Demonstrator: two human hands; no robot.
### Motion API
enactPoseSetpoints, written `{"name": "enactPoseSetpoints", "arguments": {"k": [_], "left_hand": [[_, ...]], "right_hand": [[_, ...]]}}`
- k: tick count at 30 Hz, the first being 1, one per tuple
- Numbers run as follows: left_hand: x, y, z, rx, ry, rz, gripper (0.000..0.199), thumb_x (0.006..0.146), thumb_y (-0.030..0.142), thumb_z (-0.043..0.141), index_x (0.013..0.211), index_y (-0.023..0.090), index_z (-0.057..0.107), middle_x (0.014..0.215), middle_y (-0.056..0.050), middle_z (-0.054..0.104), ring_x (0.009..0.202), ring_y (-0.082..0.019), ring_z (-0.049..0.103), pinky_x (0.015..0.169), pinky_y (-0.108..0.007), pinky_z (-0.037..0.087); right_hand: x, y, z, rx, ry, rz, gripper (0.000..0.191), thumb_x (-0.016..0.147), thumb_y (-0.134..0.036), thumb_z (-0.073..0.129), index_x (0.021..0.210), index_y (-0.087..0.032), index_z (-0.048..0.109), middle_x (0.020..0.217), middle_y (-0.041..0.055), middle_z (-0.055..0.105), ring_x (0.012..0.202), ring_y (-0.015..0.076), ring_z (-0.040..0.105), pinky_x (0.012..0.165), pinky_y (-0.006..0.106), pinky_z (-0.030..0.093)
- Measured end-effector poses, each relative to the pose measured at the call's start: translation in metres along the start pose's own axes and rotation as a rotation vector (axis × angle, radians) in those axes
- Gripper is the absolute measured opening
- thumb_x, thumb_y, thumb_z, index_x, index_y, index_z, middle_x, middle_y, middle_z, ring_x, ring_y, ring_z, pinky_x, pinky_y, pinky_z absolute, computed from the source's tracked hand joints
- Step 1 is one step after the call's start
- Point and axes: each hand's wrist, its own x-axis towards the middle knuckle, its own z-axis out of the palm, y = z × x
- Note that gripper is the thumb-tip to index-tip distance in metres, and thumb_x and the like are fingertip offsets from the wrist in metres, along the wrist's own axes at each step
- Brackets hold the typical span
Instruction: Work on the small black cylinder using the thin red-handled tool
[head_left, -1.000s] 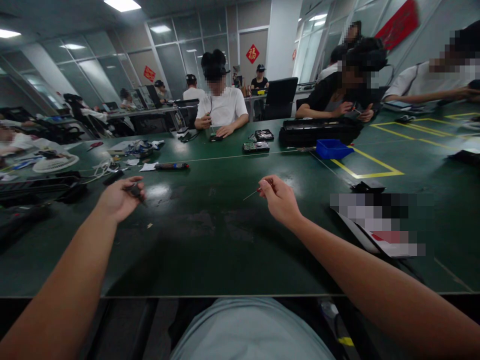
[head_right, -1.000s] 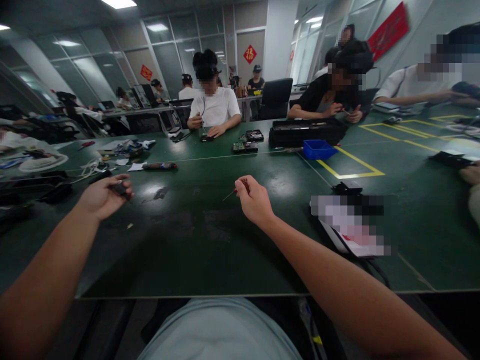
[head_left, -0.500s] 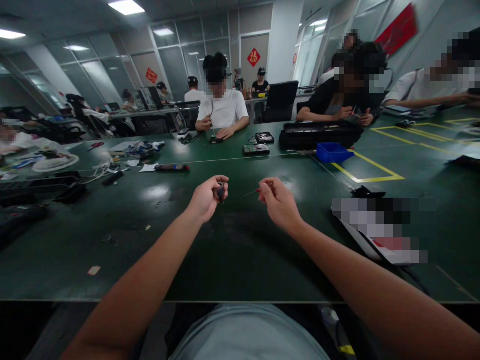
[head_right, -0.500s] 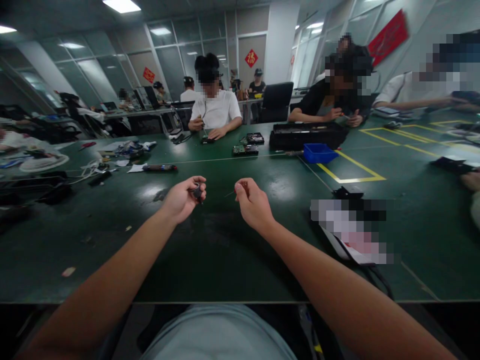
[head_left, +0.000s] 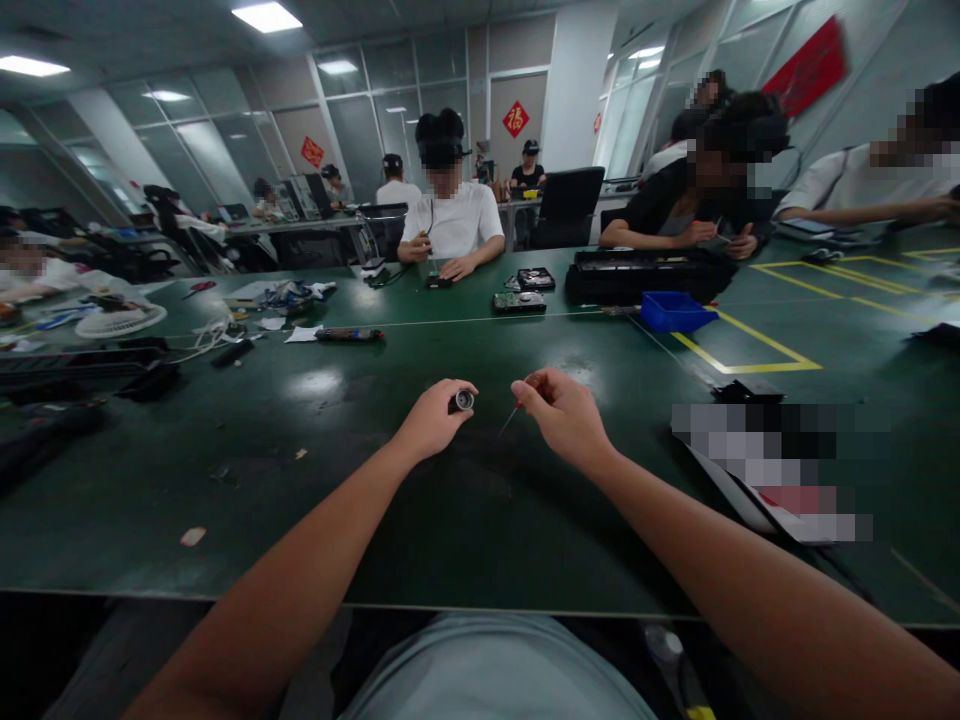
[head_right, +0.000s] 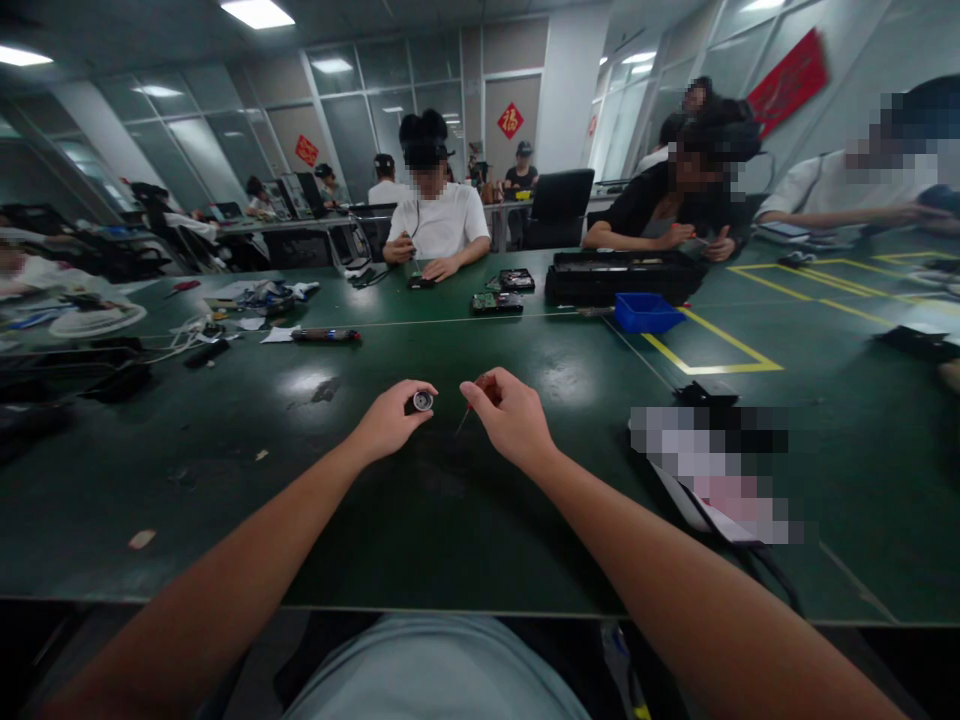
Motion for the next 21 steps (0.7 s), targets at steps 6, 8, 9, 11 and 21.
{"name": "enactPoseSetpoints", "arguments": {"k": [6,8,9,11,21], "left_hand": [[-0.0012,-0.0041,0.0081,0.039,-0.058,0.009,0.033,0.079,0.016,0.070,0.112,0.021,0.068,0.117,-0.010,0.067,0.109,-0.028,0.060,0.102,-0.046,0.042],[-0.0015,-0.0041,0.0093,0.032,-0.054,-0.004,0.031,0.080,0.019,0.071,0.111,0.021,0.068,0.115,-0.009,0.068,0.108,-0.028,0.061,0.100,-0.045,0.044],[-0.0017,-0.0042,0.0097,0.028,-0.053,-0.004,0.031,0.081,0.020,0.071,0.112,0.021,0.068,0.114,-0.009,0.068,0.108,-0.028,0.061,0.100,-0.045,0.044],[-0.0018,-0.0052,0.0102,0.018,-0.045,0.000,0.034,0.082,0.022,0.070,0.115,0.021,0.068,0.117,-0.009,0.068,0.110,-0.028,0.061,0.101,-0.045,0.043],[-0.0021,-0.0089,0.0105,0.008,-0.019,0.009,0.040,0.083,0.026,0.070,0.123,0.023,0.066,0.124,-0.009,0.066,0.115,-0.029,0.058,0.105,-0.048,0.040]], "right_hand": [[0.0016,0.0016,0.0016,0.236,0.046,0.009,0.021,0.090,-0.040,0.056,0.095,-0.021,0.062,0.080,0.0036,0.069,0.073,0.0185,0.066,0.071,0.035,0.052],[0.0015,0.0007,0.0022,0.240,0.050,0.003,0.021,0.090,-0.039,0.055,0.098,-0.021,0.062,0.082,0.0044,0.070,0.076,0.0193,0.068,0.073,0.036,0.053],[0.0012,0.0004,0.0026,0.234,0.046,0.000,0.022,0.090,-0.040,0.055,0.098,-0.021,0.062,0.084,0.0048,0.071,0.077,0.0197,0.068,0.074,0.037,0.054],[0.0004,0.0006,0.0039,0.222,0.045,-0.004,0.021,0.091,-0.040,0.055,0.098,-0.021,0.062,0.086,0.0051,0.072,0.080,0.0203,0.069,0.076,0.038,0.054],[-0.0007,0.0026,0.0022,0.144,0.129,-0.044,0.019,0.093,-0.038,0.054,0.096,-0.022,0.061,0.086,0.0058,0.072,0.079,0.0209,0.067,0.074,0.037,0.052]]}}
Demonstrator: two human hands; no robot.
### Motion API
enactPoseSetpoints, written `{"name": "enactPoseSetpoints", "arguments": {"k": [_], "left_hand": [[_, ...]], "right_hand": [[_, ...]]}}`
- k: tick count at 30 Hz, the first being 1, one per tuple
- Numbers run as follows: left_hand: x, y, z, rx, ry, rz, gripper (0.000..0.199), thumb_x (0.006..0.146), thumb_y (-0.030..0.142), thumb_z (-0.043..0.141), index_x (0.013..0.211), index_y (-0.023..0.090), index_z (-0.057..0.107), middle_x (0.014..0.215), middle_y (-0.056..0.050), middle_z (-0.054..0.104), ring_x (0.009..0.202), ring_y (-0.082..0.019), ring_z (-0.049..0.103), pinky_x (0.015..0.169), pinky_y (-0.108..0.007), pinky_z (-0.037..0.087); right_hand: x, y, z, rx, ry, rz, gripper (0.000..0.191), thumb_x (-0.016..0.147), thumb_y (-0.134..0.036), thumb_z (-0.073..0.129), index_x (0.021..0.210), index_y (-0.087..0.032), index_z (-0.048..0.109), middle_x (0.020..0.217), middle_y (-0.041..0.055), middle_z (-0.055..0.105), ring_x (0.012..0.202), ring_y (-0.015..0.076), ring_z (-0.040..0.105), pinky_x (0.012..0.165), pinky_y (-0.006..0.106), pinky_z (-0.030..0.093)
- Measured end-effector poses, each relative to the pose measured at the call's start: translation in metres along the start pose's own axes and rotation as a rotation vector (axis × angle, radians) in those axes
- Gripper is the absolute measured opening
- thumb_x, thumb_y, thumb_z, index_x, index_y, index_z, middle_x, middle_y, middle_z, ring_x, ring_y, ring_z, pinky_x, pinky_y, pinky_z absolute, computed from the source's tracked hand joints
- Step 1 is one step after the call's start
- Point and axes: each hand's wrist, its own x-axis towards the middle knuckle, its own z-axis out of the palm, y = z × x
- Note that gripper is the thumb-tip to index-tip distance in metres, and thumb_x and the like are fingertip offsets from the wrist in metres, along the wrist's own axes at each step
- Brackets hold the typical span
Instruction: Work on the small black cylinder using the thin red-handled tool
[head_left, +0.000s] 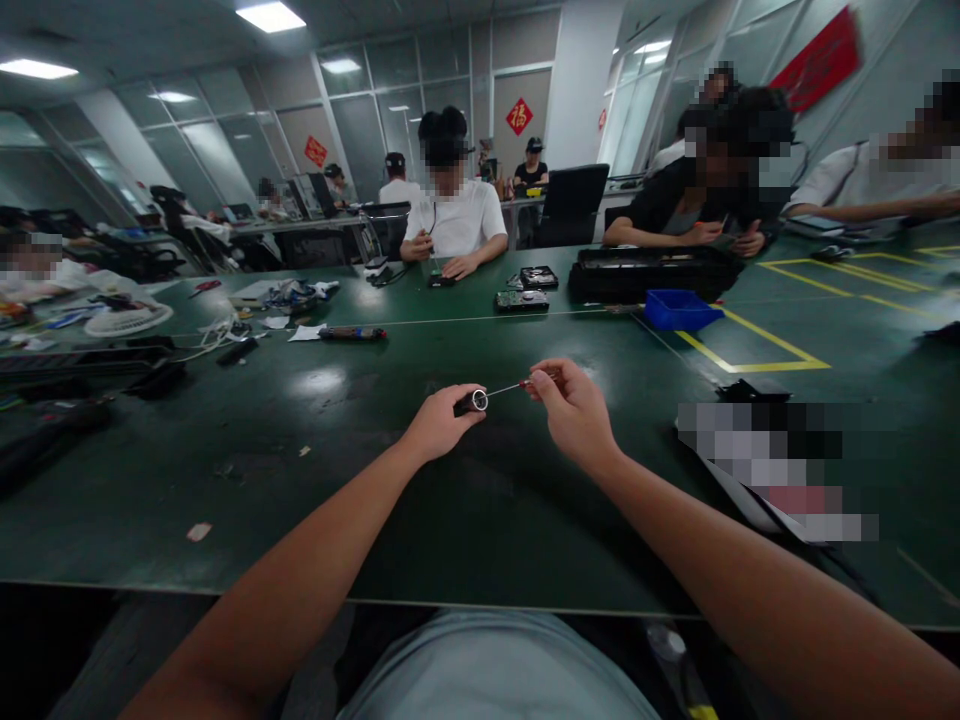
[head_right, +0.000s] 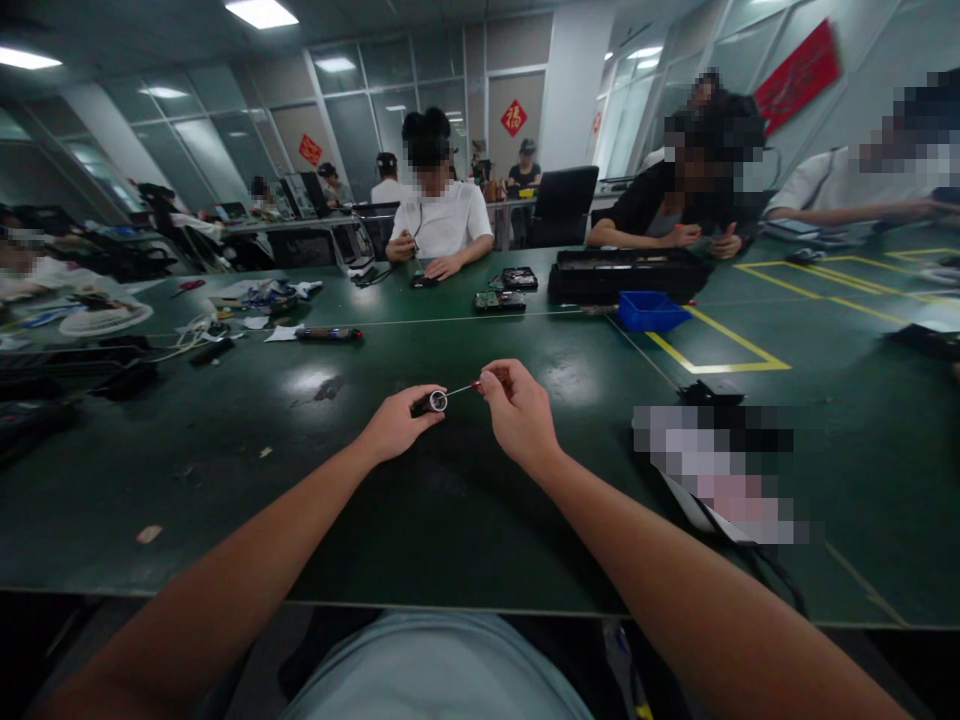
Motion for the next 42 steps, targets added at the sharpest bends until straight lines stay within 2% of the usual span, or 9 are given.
{"name": "enactPoseSetpoints", "arguments": {"k": [7,13,22,27,33,42], "left_hand": [[-0.001,0.001,0.000,-0.012,0.002,0.018,0.041,0.083,0.026,0.071,0.124,0.024,0.066,0.124,-0.009,0.066,0.117,-0.029,0.059,0.106,-0.048,0.041],[-0.001,0.004,-0.001,0.003,0.003,0.038,0.041,0.085,0.027,0.070,0.125,0.023,0.065,0.125,-0.008,0.066,0.118,-0.027,0.059,0.105,-0.044,0.042],[-0.001,0.009,-0.003,0.062,0.027,0.024,0.040,0.085,0.023,0.069,0.125,0.020,0.065,0.122,-0.005,0.068,0.112,-0.022,0.062,0.103,-0.036,0.045],[-0.001,0.011,-0.004,0.080,0.029,0.011,0.040,0.085,0.024,0.069,0.124,0.021,0.065,0.122,-0.004,0.068,0.112,-0.022,0.062,0.102,-0.036,0.046],[-0.001,0.008,-0.003,0.096,0.030,0.015,0.041,0.084,0.024,0.071,0.124,0.022,0.065,0.124,-0.005,0.067,0.114,-0.023,0.061,0.103,-0.037,0.045],[-0.001,0.007,-0.003,0.108,0.023,0.009,0.042,0.084,0.025,0.071,0.126,0.023,0.065,0.125,-0.005,0.067,0.115,-0.024,0.060,0.104,-0.040,0.044]], "right_hand": [[-0.001,-0.003,0.000,-0.048,-0.055,-0.030,0.018,0.094,-0.037,0.053,0.100,-0.022,0.061,0.089,0.0061,0.072,0.083,0.0219,0.069,0.075,0.038,0.051],[0.001,0.003,0.000,-0.050,-0.033,-0.018,0.019,0.094,-0.037,0.052,0.101,-0.022,0.061,0.091,0.0066,0.072,0.085,0.0219,0.068,0.077,0.039,0.051],[0.004,0.007,0.000,-0.024,-0.047,0.016,0.018,0.094,-0.037,0.051,0.097,-0.022,0.060,0.087,0.0052,0.071,0.079,0.0207,0.068,0.075,0.037,0.051],[0.004,0.002,-0.003,-0.092,-0.048,0.018,0.019,0.094,-0.038,0.051,0.095,-0.022,0.060,0.084,0.0044,0.071,0.076,0.0199,0.066,0.071,0.035,0.048],[0.003,-0.011,-0.007,-0.192,-0.062,0.043,0.029,0.092,-0.048,0.055,0.083,-0.021,0.063,0.069,0.0021,0.067,0.061,0.0166,0.059,0.058,0.030,0.041],[0.003,-0.011,-0.007,-0.253,-0.057,0.065,0.036,0.090,-0.053,0.057,0.073,-0.021,0.060,0.063,0.0002,0.063,0.056,0.0145,0.054,0.055,0.029,0.037]]}}
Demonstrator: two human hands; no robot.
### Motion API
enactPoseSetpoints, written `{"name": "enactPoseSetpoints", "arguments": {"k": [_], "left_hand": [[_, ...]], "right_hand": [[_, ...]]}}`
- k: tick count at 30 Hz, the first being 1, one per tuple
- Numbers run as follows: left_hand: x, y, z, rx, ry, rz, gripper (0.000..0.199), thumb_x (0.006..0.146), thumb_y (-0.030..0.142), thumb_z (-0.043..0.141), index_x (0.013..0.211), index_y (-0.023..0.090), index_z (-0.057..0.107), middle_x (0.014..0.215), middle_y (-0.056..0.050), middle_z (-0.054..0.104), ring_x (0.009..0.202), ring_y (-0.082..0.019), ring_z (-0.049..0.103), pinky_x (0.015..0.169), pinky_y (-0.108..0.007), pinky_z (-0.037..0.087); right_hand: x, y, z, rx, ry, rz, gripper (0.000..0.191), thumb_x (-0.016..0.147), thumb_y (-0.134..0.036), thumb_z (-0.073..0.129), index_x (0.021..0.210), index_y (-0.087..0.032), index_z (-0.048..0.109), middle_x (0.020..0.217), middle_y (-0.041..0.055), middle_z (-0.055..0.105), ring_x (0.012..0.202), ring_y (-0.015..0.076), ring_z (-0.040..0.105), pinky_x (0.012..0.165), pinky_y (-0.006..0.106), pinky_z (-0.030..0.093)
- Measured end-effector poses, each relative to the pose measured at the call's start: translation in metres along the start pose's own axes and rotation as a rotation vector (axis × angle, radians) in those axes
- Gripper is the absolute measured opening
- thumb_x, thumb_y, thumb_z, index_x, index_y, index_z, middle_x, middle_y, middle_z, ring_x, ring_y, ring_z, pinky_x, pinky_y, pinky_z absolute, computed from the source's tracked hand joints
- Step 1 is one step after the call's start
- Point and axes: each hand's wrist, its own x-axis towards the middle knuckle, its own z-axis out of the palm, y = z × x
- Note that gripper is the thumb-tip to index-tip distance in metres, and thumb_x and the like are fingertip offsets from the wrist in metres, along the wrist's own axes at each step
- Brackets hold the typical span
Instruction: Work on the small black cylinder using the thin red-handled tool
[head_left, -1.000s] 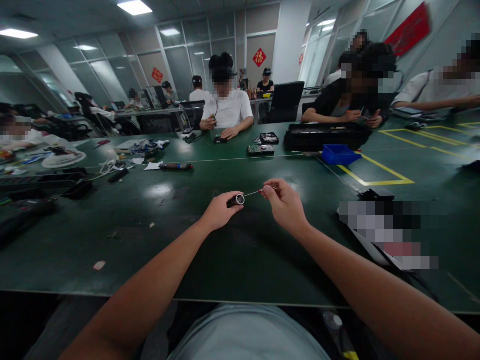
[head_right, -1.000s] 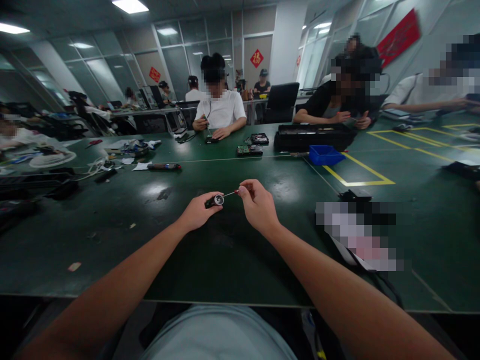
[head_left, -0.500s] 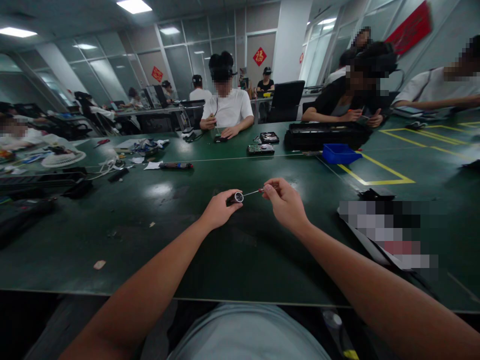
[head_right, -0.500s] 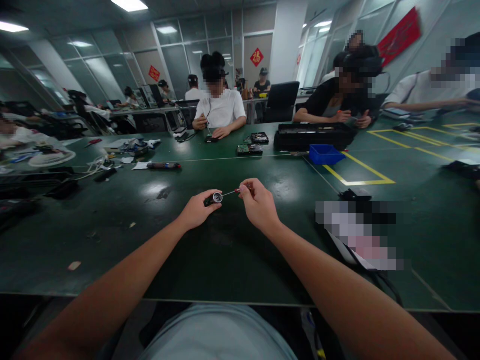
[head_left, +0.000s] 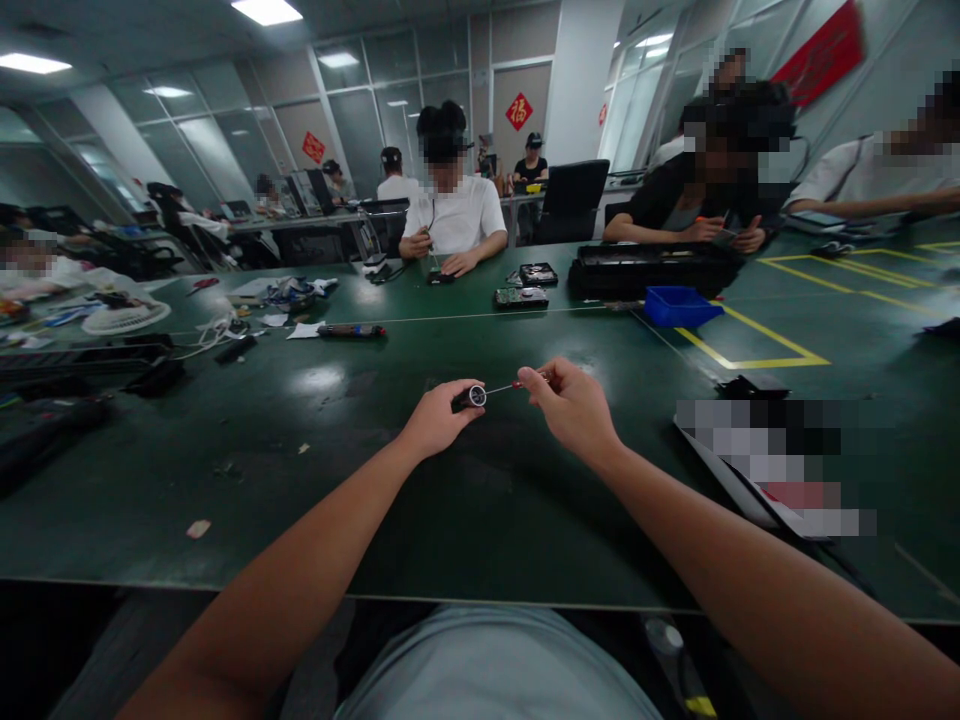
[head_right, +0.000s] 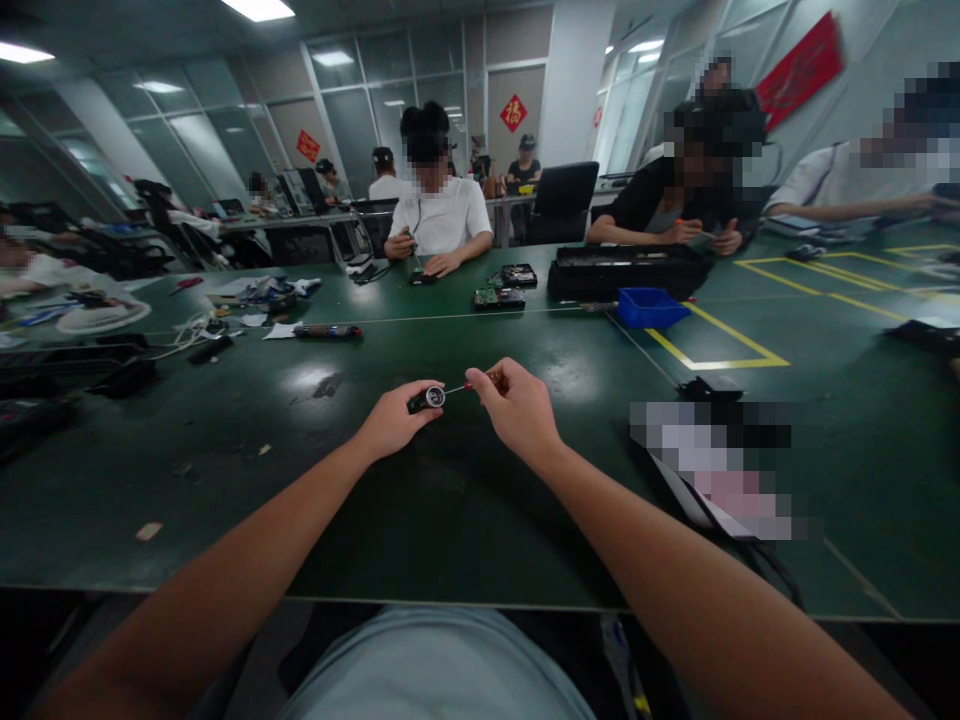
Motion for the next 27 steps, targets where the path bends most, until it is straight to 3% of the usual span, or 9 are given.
{"name": "enactPoseSetpoints", "arguments": {"k": [6,12,27], "left_hand": [[-0.0001,0.0000,0.0004,-0.012,-0.005,0.019,0.041,0.084,0.024,0.071,0.125,0.022,0.065,0.125,-0.005,0.067,0.117,-0.023,0.060,0.105,-0.039,0.044],[0.0002,0.0012,-0.0003,0.005,0.000,0.012,0.042,0.084,0.025,0.071,0.126,0.023,0.065,0.124,-0.005,0.067,0.116,-0.023,0.060,0.106,-0.039,0.044],[0.0006,0.0044,-0.0031,0.030,0.003,-0.009,0.041,0.085,0.026,0.069,0.125,0.022,0.064,0.125,-0.006,0.067,0.116,-0.025,0.060,0.105,-0.042,0.043]], "right_hand": [[0.0024,-0.0003,-0.0006,-0.112,0.047,0.002,0.045,0.088,-0.058,0.057,0.062,-0.022,0.054,0.055,-0.0006,0.057,0.052,0.0142,0.050,0.054,0.029,0.033],[0.0045,-0.0008,-0.0018,-0.112,0.056,0.053,0.039,0.089,-0.055,0.057,0.069,-0.021,0.060,0.059,0.0010,0.061,0.055,0.0162,0.054,0.057,0.031,0.035],[0.0032,-0.0011,-0.0025,-0.106,0.004,0.039,0.040,0.089,-0.055,0.055,0.066,-0.022,0.056,0.058,0.0004,0.060,0.056,0.0162,0.053,0.056,0.031,0.035]]}}
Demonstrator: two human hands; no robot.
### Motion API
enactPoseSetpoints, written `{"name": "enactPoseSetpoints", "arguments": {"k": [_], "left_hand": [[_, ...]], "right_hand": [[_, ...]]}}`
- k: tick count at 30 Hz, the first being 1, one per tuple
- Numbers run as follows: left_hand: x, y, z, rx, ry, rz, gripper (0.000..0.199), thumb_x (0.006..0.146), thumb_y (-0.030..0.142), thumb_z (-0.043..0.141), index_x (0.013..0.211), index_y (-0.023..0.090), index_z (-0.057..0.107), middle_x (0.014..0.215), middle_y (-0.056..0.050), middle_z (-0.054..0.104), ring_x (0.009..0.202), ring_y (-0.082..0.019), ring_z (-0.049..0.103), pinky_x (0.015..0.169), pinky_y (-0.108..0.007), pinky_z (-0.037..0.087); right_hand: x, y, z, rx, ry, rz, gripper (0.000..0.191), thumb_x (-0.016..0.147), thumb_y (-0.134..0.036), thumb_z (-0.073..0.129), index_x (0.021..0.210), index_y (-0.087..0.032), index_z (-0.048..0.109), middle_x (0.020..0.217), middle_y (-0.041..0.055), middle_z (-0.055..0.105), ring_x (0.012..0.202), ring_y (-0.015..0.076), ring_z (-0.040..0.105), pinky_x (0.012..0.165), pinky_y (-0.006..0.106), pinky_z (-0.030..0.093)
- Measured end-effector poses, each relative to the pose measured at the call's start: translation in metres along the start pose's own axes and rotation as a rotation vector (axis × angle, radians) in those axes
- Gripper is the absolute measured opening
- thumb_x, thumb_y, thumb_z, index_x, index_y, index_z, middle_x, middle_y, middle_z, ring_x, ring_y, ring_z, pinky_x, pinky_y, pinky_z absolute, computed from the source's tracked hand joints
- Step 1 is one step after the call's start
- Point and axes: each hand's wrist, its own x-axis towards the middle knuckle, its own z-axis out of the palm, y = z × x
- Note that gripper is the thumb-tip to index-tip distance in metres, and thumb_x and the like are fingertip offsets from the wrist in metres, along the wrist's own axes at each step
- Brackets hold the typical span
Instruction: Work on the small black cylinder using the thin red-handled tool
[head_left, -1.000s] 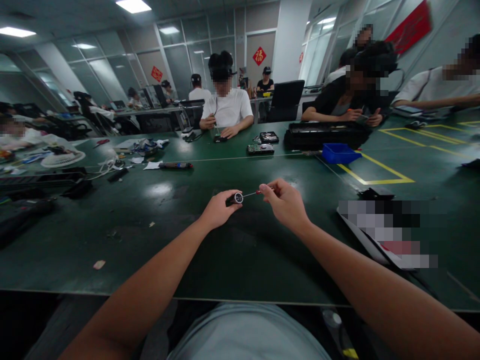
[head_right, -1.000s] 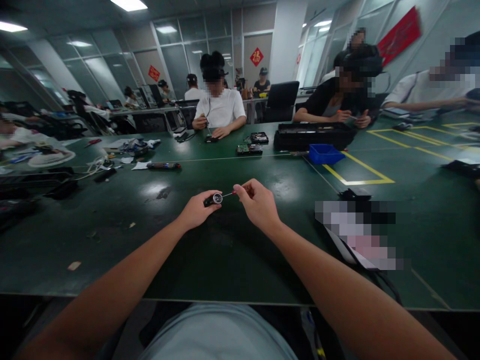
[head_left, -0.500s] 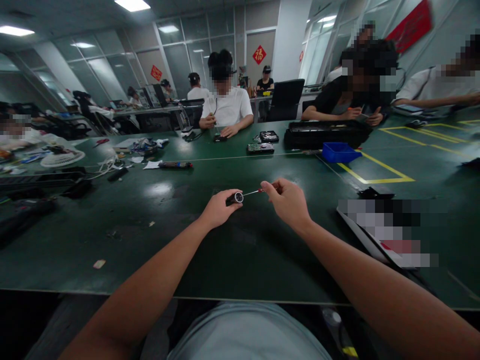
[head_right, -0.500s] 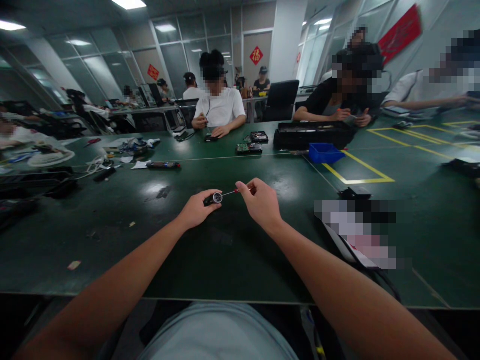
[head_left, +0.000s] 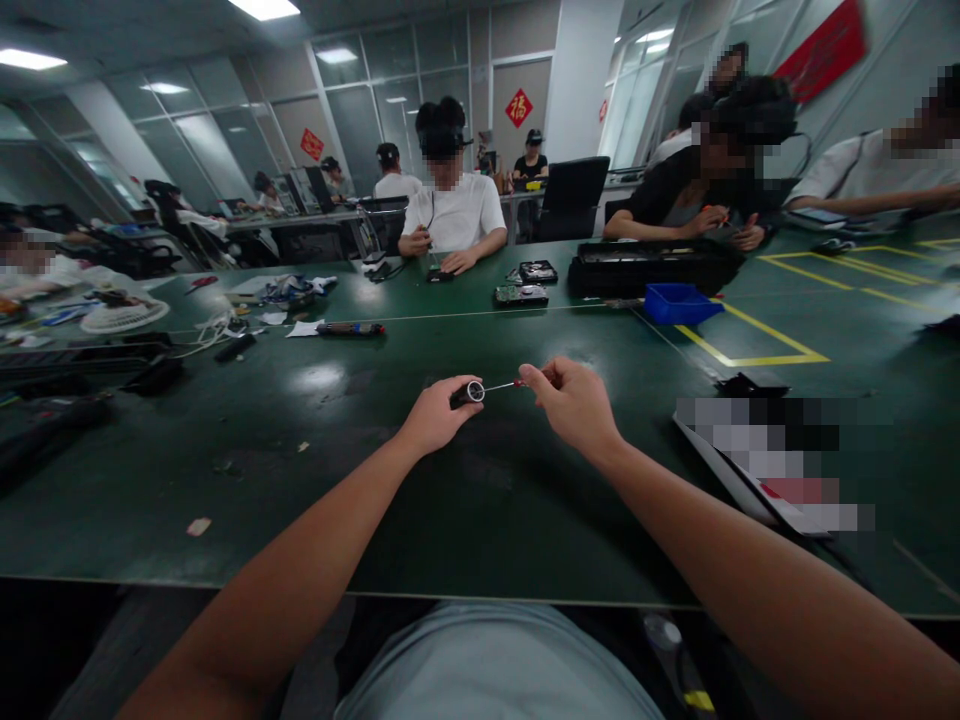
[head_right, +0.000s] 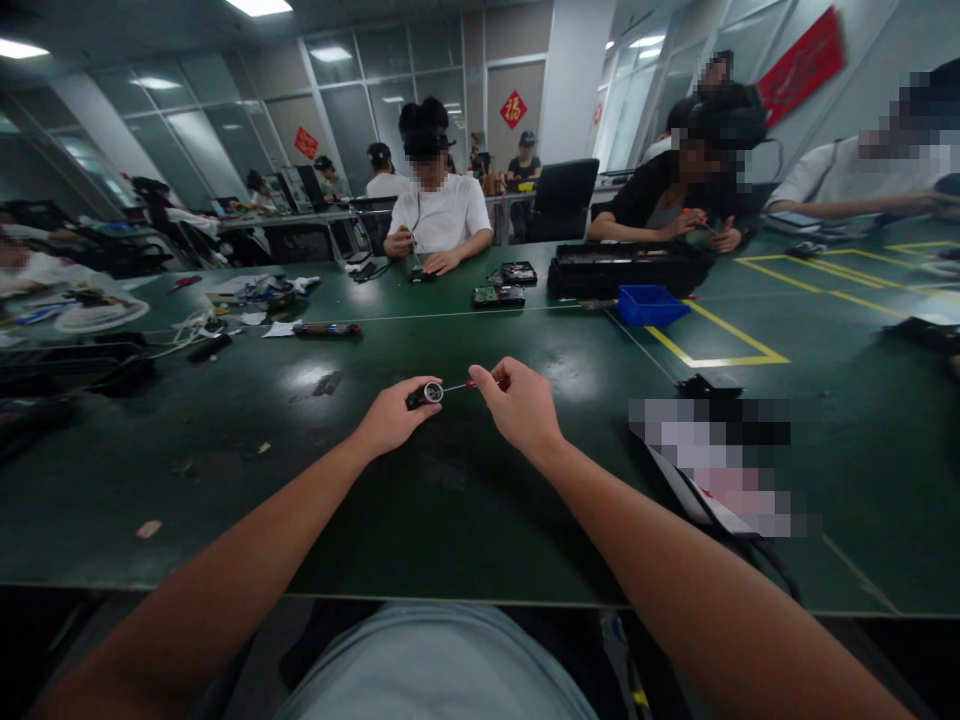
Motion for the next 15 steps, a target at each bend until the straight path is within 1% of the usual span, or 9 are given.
{"name": "enactPoseSetpoints", "arguments": {"k": [7,10,15], "left_hand": [[-0.0010,-0.0020,0.0013,-0.010,-0.011,0.014,0.041,0.086,0.028,0.069,0.127,0.024,0.064,0.126,-0.005,0.066,0.117,-0.024,0.060,0.106,-0.042,0.043],[-0.0008,-0.0024,0.0018,-0.009,-0.008,0.017,0.041,0.085,0.027,0.070,0.126,0.024,0.065,0.125,-0.006,0.067,0.116,-0.024,0.060,0.107,-0.042,0.043],[-0.0006,-0.0025,0.0021,-0.016,-0.004,0.033,0.041,0.085,0.026,0.070,0.125,0.023,0.065,0.125,-0.006,0.067,0.116,-0.023,0.060,0.107,-0.041,0.043]], "right_hand": [[0.0011,-0.0014,-0.0001,-0.012,0.038,0.034,0.040,0.089,-0.055,0.055,0.065,-0.022,0.056,0.057,0.0009,0.059,0.055,0.0168,0.053,0.056,0.032,0.034],[0.0023,0.0014,0.0011,-0.026,0.038,0.024,0.043,0.089,-0.057,0.055,0.064,-0.023,0.056,0.056,0.0006,0.059,0.054,0.0167,0.052,0.056,0.032,0.033],[0.0023,0.0037,0.0022,-0.071,0.051,-0.026,0.055,0.088,-0.062,0.054,0.051,-0.024,0.044,0.048,-0.0015,0.048,0.049,0.0146,0.044,0.053,0.032,0.029]]}}
